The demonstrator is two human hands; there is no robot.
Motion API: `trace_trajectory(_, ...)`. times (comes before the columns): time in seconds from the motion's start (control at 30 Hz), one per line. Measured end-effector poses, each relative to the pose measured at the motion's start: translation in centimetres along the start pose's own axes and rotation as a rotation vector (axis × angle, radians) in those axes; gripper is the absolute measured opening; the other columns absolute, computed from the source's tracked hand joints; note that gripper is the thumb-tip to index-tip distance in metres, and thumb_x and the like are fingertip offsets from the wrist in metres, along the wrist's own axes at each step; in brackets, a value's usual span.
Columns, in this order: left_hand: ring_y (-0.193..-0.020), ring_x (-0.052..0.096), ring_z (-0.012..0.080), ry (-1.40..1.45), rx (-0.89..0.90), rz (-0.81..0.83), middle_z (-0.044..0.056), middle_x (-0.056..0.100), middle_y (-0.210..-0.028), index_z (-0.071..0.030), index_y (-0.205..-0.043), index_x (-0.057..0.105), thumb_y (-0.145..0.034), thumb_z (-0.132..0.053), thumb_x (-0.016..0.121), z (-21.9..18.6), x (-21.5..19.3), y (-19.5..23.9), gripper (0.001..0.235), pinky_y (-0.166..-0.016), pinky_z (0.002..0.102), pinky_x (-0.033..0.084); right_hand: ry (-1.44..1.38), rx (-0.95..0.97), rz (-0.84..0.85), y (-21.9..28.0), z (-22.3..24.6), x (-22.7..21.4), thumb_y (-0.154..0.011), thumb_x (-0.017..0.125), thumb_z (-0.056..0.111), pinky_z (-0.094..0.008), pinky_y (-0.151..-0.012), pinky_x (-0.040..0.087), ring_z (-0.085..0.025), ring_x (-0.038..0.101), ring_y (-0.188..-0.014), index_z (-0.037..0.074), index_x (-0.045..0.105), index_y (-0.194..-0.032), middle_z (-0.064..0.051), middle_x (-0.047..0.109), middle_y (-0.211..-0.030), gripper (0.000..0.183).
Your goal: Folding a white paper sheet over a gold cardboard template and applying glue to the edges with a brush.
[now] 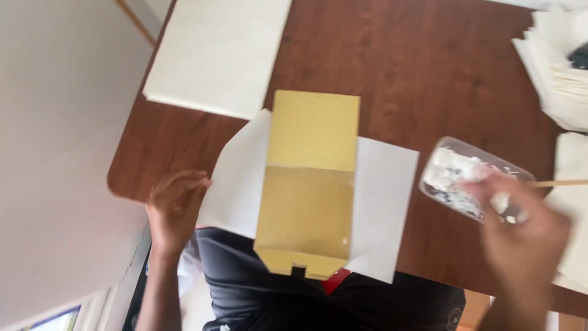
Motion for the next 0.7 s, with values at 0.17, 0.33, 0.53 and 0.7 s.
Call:
trace_trajectory(0.17,-0.086,0.069,0.0192,0.002,-0.248,-0.351,0.007,0.073,-0.093,-0.006,-0.094,0.064,-0.098,-0.024,0.076,1.9,-0.9,5.0,0.022,-0.085,0.032,0.053,-0.213,-0.237,0.167,8.9,4.3,8.9,-0.102,0.058,0.010,-0.024,-0.082,0.054,-0.014,0.076,-0.094,0.006,0.072,-0.117,-0.007,0.078,-0.103,0.021)
trace_trajectory(0.33,-0.090,0.073,0.0196,0.117,-0.436,0.001,0.004,0.078,-0.110,-0.011,-0.128,0.053,-0.091,-0.044,0.069,-0.7,-1.9,-0.1,0.052,-0.081,0.036,0.056,-0.049,-0.417,0.228,8.5,5.5,11.9,-0.101,0.057,0.020,-0.045,-0.111,0.048,-0.030,0.058,-0.130,0.004,0.065,-0.131,-0.015,0.062,-0.137,0.034)
trace_trajectory(0.53,-0.096,0.074,0.0116,0.382,-0.529,0.290,0.000,0.078,-0.098,-0.017,-0.139,0.052,-0.089,-0.035,0.071,0.2,0.3,-5.7,0.056,-0.090,0.028,0.055,0.078,-0.326,0.094,7.6,2.6,10.9,-0.099,0.064,0.023,-0.044,-0.110,0.046,-0.028,0.059,-0.130,0.009,0.067,-0.131,-0.009,0.064,-0.138,0.034)
trace_trajectory(0.7,-0.085,0.066,0.0109,0.405,-0.160,0.213,0.003,0.065,-0.090,-0.012,-0.140,0.055,-0.095,-0.013,0.074,-2.0,1.5,-5.5,0.049,-0.082,0.023,0.060,0.163,-0.246,-0.317,7.1,-3.2,6.7,-0.103,0.077,0.006,-0.042,-0.093,0.052,-0.029,0.061,-0.097,-0.003,0.072,-0.127,-0.021,0.059,-0.121,0.026)
Point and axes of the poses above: each hand's wrist, its own y-axis away from the middle knuckle, its own x-axis out of the palm, z = x × y, the point moved 1 cm from there along -y, towards the middle knuckle
